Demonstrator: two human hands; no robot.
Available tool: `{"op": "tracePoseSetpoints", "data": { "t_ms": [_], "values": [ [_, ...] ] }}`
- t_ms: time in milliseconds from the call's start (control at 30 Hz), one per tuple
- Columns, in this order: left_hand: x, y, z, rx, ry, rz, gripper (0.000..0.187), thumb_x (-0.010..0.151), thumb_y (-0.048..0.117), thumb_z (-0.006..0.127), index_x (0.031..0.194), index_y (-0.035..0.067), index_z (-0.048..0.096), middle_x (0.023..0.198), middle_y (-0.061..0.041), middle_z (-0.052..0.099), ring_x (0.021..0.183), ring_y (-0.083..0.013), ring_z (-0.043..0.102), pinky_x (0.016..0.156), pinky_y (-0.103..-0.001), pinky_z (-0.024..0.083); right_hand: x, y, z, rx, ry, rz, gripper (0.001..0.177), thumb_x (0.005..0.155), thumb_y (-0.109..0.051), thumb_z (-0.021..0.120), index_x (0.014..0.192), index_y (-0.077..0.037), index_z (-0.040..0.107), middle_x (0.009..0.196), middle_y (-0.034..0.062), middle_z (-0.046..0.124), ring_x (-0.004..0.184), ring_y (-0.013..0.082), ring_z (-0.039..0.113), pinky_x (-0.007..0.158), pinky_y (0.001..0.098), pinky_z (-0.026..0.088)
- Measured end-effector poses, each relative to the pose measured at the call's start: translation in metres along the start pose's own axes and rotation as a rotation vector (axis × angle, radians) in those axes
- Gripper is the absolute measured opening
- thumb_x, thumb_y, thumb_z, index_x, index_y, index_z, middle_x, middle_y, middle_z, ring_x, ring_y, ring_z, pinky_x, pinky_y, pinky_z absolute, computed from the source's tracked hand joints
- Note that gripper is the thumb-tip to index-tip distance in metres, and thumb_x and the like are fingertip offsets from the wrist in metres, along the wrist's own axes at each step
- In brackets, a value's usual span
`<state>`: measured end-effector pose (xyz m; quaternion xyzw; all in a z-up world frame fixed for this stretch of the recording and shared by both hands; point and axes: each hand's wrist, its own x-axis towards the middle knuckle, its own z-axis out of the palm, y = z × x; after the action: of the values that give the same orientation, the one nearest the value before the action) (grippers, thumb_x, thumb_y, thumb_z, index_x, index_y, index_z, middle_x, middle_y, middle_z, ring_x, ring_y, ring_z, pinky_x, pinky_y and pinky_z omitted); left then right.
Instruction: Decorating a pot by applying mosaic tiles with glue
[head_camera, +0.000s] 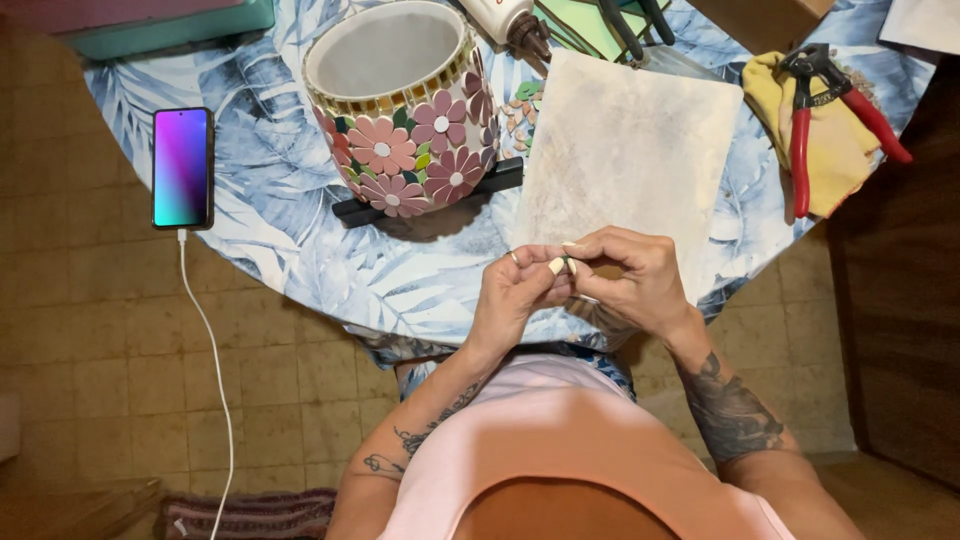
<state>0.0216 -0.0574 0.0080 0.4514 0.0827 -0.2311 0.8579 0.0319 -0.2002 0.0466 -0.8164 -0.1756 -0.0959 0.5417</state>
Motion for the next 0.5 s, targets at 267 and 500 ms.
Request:
{"op": "tracePoseSetpoints", "data": {
  "t_ms": [267,500],
  "values": [
    [0.003,-0.011,-0.004,0.018,0.014,0.035,0.025,0.081,0.006,0.053,0.101,-0.008,0.051,0.078,-0.013,0.061,0.072,-0.0171,0.062,0.067,-0.030,0.053,-0.001,0.000,0.001,-0.017,0.021,-0.002,0.008,0.067,-0.003,0.070,0.070,-0.001,0.063,0.068,0.0097,0.063,0.062,0.0207,0.063,0.056,0.0262,0.048],
    [0.001,-0.008,-0.001,0.034,0.023,0.044,0.025,0.081,0.007,0.054,0.101,-0.007,0.051,0.083,-0.016,0.063,0.073,-0.0176,0.062,0.067,-0.029,0.053,-0.002,0.000,0.001,0.005,0.014,0.022,0.003,0.070,0.000,0.065,0.070,-0.001,0.063,0.069,0.0102,0.063,0.063,0.0214,0.063,0.056,0.0269,0.048]
  ]
}}
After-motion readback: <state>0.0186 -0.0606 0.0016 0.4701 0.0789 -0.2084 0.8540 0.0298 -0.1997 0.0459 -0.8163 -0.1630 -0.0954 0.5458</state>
